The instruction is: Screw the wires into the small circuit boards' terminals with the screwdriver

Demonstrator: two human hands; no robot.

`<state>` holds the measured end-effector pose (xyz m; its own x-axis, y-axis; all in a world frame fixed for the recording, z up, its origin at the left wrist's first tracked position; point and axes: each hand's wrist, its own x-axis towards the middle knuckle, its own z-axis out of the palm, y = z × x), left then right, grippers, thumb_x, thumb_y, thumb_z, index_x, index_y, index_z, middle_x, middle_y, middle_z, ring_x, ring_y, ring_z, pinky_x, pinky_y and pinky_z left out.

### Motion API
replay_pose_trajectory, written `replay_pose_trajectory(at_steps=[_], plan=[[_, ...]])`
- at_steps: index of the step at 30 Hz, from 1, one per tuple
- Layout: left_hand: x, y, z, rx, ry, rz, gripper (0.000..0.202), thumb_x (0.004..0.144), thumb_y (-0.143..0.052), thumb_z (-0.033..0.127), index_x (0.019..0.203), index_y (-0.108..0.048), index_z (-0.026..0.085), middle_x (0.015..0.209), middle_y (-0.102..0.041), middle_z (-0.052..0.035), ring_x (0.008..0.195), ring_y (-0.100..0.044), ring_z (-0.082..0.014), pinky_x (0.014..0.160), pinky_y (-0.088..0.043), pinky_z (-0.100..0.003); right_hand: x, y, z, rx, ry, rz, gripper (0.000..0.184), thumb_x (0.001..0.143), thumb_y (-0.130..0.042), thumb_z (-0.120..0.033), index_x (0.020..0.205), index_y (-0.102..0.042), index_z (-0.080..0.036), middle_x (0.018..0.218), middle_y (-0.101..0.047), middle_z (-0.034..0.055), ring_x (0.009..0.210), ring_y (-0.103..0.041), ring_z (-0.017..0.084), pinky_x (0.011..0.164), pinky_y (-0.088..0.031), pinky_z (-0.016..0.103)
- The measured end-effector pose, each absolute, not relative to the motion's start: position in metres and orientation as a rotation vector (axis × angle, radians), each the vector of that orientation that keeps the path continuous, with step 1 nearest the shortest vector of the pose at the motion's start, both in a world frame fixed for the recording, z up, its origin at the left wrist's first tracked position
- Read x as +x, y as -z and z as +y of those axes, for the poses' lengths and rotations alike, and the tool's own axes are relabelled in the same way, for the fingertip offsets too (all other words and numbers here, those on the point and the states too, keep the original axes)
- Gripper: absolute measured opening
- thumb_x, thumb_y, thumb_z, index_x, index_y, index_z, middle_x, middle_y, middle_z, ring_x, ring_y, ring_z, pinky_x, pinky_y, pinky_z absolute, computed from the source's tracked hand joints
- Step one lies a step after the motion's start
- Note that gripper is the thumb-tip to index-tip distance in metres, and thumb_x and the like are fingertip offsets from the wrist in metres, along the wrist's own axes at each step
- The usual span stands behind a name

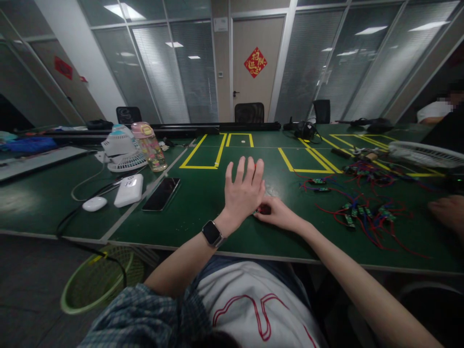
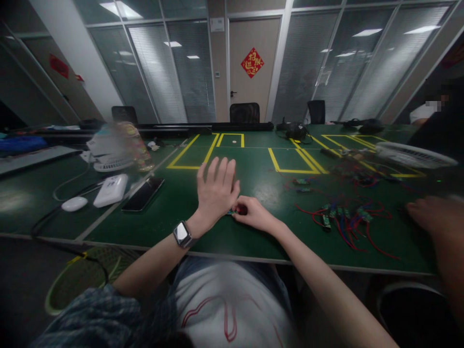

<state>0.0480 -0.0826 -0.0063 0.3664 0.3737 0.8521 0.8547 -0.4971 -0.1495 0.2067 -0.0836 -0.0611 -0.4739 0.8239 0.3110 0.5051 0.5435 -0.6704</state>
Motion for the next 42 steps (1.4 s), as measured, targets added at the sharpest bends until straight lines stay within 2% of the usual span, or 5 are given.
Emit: replay_pose_trajectory(at_steps=[17, 26, 35, 38, 42], plan=[[0.052, 0.007, -0.089, -2.011, 1.038, -1.120, 0.054, 0.095, -0.046, 0.030, 0.145, -0.042, 0.011, 0.147, -0.049, -0.0161, 0.139, -0.039, -0.0347, 0.118, -0.019, -0.062, 0.207, 0.063, -0.082, -1.070, -0.642, -2.165, 0.005, 0.075, -0.064, -0.013, 0.080, -0.065, -0.015, 0.075, -0.065, 0.0026, 0.063, -0.055, 0.014, 0.060, -0.043, 0.025], [0.052, 0.008, -0.090, -2.056, 1.082, -1.076, 0.057, 0.092, -0.051, 0.032, 0.146, -0.041, 0.013, 0.147, -0.048, -0.0165, 0.140, -0.037, -0.0359, 0.119, -0.016, -0.063, 0.206, 0.065, -0.082, -1.060, -0.634, -2.145, 0.003, 0.075, -0.063, -0.014, 0.077, -0.063, -0.015, 0.068, -0.060, 0.0001, 0.059, -0.050, 0.012, 0.056, -0.040, 0.023], [0.047, 0.011, -0.070, -2.452, 1.709, -0.716, 0.041, 0.102, -0.031, 0.019, 0.140, -0.045, 0.016, 0.136, -0.059, -0.0132, 0.126, -0.057, -0.0191, 0.104, -0.050, -0.038, 0.207, 0.061, -0.084, -1.085, -0.662, -2.159, 0.004, 0.075, -0.064, -0.016, 0.078, -0.062, -0.016, 0.069, -0.058, -0.0005, 0.061, -0.050, 0.012, 0.057, -0.040, 0.024], [0.043, 0.008, -0.067, -2.627, 1.959, -0.675, 0.036, 0.102, -0.035, 0.020, 0.133, -0.053, 0.019, 0.128, -0.063, -0.0107, 0.108, -0.066, -0.0170, 0.093, -0.056, -0.033, 0.207, 0.060, -0.084, -1.089, -0.677, -2.155, 0.005, 0.075, -0.064, -0.015, 0.079, -0.062, -0.016, 0.068, -0.056, -0.0013, 0.060, -0.050, 0.012, 0.057, -0.040, 0.024], [0.043, 0.005, -0.065, -2.663, 2.160, -0.729, 0.028, 0.097, -0.050, 0.021, 0.122, -0.063, 0.020, 0.107, -0.066, -0.0069, 0.092, -0.066, -0.0138, 0.082, -0.057, -0.027, 0.207, 0.059, -0.084, -1.093, -0.686, -2.161, 0.005, 0.075, -0.064, -0.015, 0.080, -0.062, -0.016, 0.070, -0.056, -0.0011, 0.061, -0.050, 0.012, 0.058, -0.041, 0.024]])
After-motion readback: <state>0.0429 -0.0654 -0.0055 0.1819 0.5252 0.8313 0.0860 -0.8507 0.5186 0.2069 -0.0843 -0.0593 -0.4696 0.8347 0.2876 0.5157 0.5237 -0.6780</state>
